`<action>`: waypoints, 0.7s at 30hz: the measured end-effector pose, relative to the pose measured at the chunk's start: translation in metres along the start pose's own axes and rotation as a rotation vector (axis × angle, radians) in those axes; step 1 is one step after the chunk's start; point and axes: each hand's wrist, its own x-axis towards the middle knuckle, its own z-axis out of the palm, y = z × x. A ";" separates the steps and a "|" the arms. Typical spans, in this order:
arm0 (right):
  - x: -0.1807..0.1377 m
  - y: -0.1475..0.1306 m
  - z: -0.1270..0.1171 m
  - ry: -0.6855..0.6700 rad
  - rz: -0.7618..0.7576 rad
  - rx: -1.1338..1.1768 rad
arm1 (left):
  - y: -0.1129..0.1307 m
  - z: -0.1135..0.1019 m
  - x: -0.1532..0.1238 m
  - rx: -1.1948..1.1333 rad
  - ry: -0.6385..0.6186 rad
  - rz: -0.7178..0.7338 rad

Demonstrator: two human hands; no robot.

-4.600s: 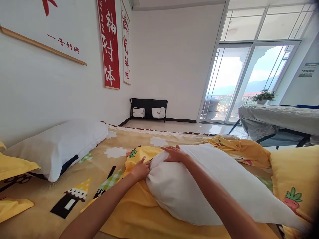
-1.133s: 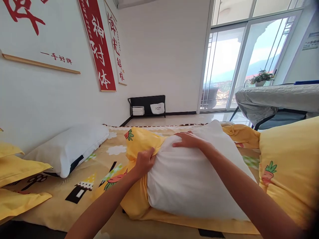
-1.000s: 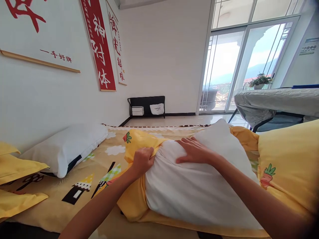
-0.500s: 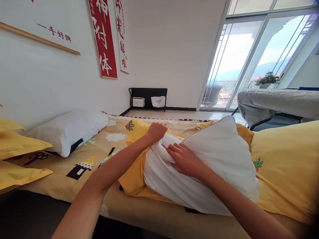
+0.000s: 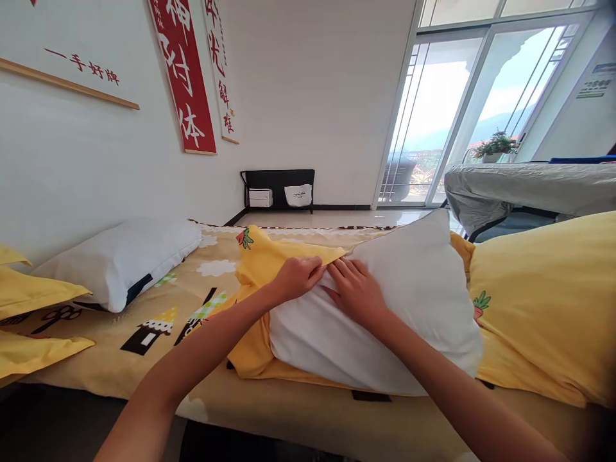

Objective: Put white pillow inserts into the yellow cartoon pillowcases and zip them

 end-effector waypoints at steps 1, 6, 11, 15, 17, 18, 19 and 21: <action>-0.009 0.002 -0.007 0.044 -0.008 -0.002 | -0.001 0.001 -0.001 -0.053 0.002 -0.015; -0.027 0.049 -0.033 0.198 0.193 -0.154 | 0.012 -0.001 -0.005 -0.083 0.095 0.113; -0.018 0.046 -0.025 -0.140 0.078 -0.123 | 0.022 -0.001 0.000 -0.001 0.176 0.129; -0.009 -0.012 -0.008 -0.242 -0.076 -0.010 | 0.023 0.001 0.004 -0.072 0.191 -0.042; 0.001 -0.027 0.000 -0.253 -0.060 0.003 | 0.028 0.000 0.002 -0.122 0.209 -0.044; 0.008 -0.028 0.003 -0.253 -0.020 0.003 | 0.032 -0.001 0.000 -0.135 0.222 -0.034; 0.015 -0.026 0.007 -0.250 0.033 0.001 | 0.036 -0.002 -0.003 -0.142 0.229 -0.019; 0.024 -0.014 0.014 -0.246 0.140 -0.013 | 0.040 0.000 -0.010 -0.141 0.217 0.017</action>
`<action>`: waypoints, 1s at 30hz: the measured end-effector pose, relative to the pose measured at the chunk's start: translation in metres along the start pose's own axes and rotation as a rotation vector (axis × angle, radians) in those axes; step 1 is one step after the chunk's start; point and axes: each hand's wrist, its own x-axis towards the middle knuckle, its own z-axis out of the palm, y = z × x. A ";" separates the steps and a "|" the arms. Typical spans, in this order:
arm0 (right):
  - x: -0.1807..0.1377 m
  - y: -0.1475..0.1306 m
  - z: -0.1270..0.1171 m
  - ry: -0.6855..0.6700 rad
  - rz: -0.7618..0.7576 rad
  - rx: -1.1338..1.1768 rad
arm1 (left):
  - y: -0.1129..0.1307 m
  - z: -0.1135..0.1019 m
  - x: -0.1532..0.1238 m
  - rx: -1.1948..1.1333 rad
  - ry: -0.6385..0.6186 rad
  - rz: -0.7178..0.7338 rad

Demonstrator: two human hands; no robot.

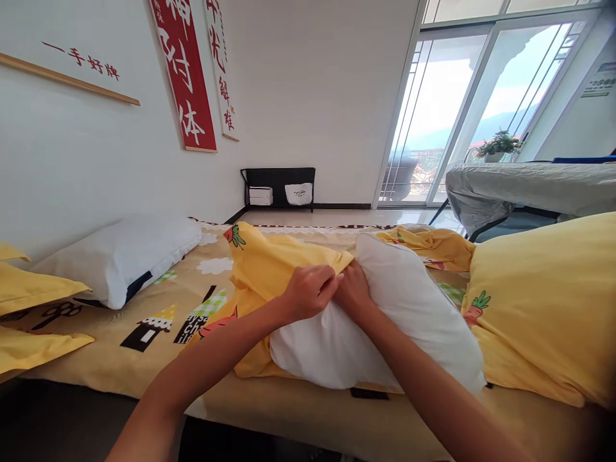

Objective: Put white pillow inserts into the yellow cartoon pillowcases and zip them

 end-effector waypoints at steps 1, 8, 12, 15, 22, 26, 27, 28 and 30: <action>0.003 0.007 0.002 -0.003 0.035 -0.009 | 0.000 0.001 -0.004 0.001 -0.019 0.013; -0.027 0.044 -0.006 0.178 0.053 -0.130 | -0.040 0.019 -0.027 -0.002 -0.228 -0.161; -0.064 0.020 -0.015 0.418 -0.122 -0.073 | -0.061 0.023 -0.010 0.026 -0.256 -0.307; -0.085 -0.004 0.012 0.219 -0.391 0.084 | -0.080 0.032 -0.002 0.090 -0.337 -0.397; -0.084 -0.011 0.091 0.038 -0.200 0.167 | -0.123 0.038 -0.059 0.130 -0.513 -0.336; -0.096 -0.022 0.094 0.138 -0.310 0.180 | -0.111 0.012 -0.097 0.252 -0.333 -0.083; -0.097 -0.022 0.095 0.140 -0.333 0.170 | -0.106 0.004 -0.103 0.267 -0.356 0.021; -0.096 -0.020 0.097 0.137 -0.343 0.160 | -0.101 -0.003 -0.108 0.282 -0.405 0.115; -0.086 -0.011 0.101 0.106 -0.362 0.156 | -0.094 -0.014 -0.112 0.334 -0.502 0.220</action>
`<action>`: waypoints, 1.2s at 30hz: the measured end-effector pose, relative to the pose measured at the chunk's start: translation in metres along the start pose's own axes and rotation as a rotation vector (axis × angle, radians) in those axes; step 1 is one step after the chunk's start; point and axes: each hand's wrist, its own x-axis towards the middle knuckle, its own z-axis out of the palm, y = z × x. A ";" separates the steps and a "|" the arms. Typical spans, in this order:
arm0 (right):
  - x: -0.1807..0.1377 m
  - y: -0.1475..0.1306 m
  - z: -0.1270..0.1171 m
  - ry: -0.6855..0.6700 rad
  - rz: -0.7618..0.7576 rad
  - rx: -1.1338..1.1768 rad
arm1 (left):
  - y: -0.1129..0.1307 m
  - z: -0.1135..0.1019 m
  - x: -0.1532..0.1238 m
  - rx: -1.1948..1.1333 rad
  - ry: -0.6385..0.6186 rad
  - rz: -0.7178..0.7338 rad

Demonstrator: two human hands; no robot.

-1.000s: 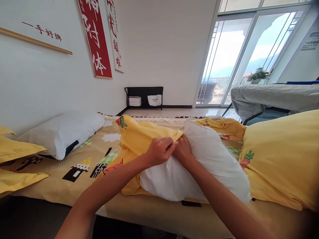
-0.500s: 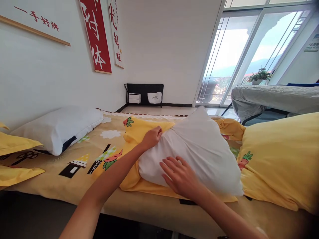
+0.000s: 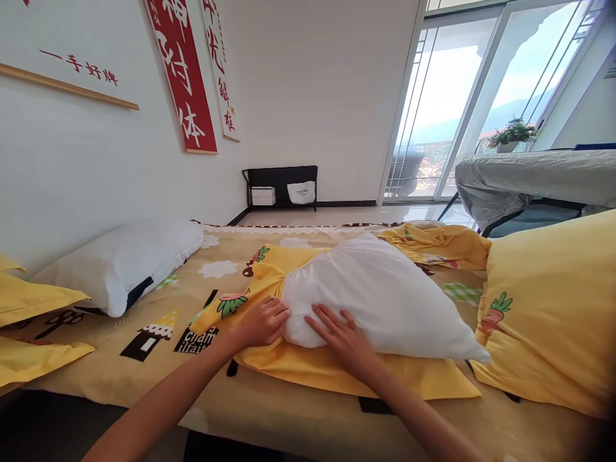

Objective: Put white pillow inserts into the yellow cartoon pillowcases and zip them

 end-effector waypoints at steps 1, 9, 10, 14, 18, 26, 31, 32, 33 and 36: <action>0.006 0.009 0.000 -0.025 -0.017 0.022 | 0.000 -0.004 -0.001 0.036 -0.034 -0.001; 0.092 0.054 -0.034 -0.216 -0.013 0.287 | -0.015 -0.013 0.014 0.282 -0.086 0.090; 0.100 0.055 -0.036 -0.231 -0.011 0.298 | -0.012 -0.010 0.015 0.291 -0.108 0.156; 0.117 0.059 -0.032 -0.248 0.028 0.303 | 0.001 0.006 0.018 0.285 -0.250 0.126; 0.116 0.061 -0.025 -0.245 0.051 0.334 | 0.007 0.018 0.021 0.302 -0.340 -0.072; 0.117 0.069 -0.029 -0.266 0.051 0.307 | 0.023 0.021 0.042 0.354 -0.473 -0.177; 0.109 0.066 -0.015 -0.117 0.110 0.150 | 0.011 0.010 0.032 0.469 -0.347 -0.169; 0.103 0.060 -0.006 -0.036 0.141 0.089 | 0.008 0.011 0.027 0.484 -0.318 -0.190; 0.096 0.053 0.004 0.052 0.153 0.030 | 0.006 0.012 0.022 0.491 -0.295 -0.209; 0.079 0.028 0.036 0.230 0.008 -0.062 | 0.001 0.018 0.010 0.474 -0.263 -0.220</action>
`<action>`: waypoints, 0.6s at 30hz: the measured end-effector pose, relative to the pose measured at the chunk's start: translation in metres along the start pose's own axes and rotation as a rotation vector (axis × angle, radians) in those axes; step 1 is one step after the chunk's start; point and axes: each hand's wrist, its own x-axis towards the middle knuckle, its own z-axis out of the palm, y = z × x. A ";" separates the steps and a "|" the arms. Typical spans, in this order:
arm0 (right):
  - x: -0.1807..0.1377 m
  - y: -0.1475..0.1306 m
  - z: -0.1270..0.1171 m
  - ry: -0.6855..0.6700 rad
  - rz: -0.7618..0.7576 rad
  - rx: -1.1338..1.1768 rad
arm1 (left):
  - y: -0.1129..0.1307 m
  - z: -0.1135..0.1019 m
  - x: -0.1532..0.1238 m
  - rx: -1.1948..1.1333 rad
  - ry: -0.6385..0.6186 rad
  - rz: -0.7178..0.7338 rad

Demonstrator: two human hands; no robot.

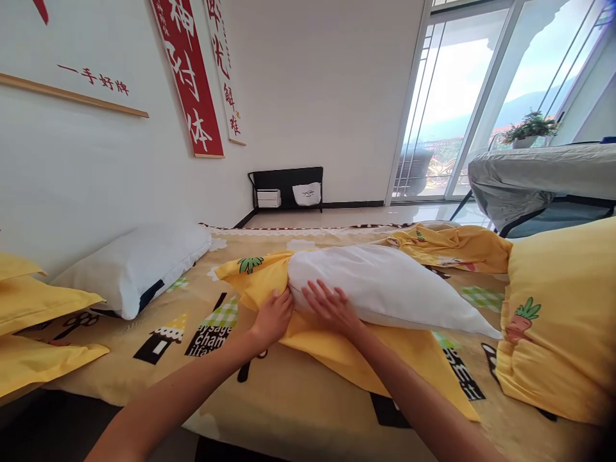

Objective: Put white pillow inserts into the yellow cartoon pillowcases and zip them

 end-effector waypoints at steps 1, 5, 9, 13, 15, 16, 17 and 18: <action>-0.004 -0.007 0.007 0.005 -0.069 0.005 | 0.000 0.003 -0.002 -0.009 0.001 0.007; 0.005 -0.015 0.016 -0.136 -0.153 0.008 | -0.002 0.006 0.000 -0.035 0.002 0.013; 0.031 0.000 0.006 -0.297 -0.188 0.063 | -0.011 -0.002 0.014 -0.081 -0.052 0.018; 0.049 0.015 0.000 -0.390 -0.148 0.133 | -0.017 -0.006 0.029 -0.085 -0.036 0.045; 0.054 0.019 0.000 -0.418 -0.109 0.151 | -0.017 -0.004 0.033 -0.090 -0.013 0.109; 0.057 0.021 0.001 -0.427 -0.097 0.157 | -0.017 -0.003 0.034 -0.096 -0.001 0.159; 0.058 0.022 0.001 -0.434 -0.088 0.160 | -0.017 -0.001 0.034 -0.100 0.008 0.215; 0.060 0.022 0.002 -0.437 -0.084 0.160 | -0.016 0.001 0.034 -0.103 0.008 0.270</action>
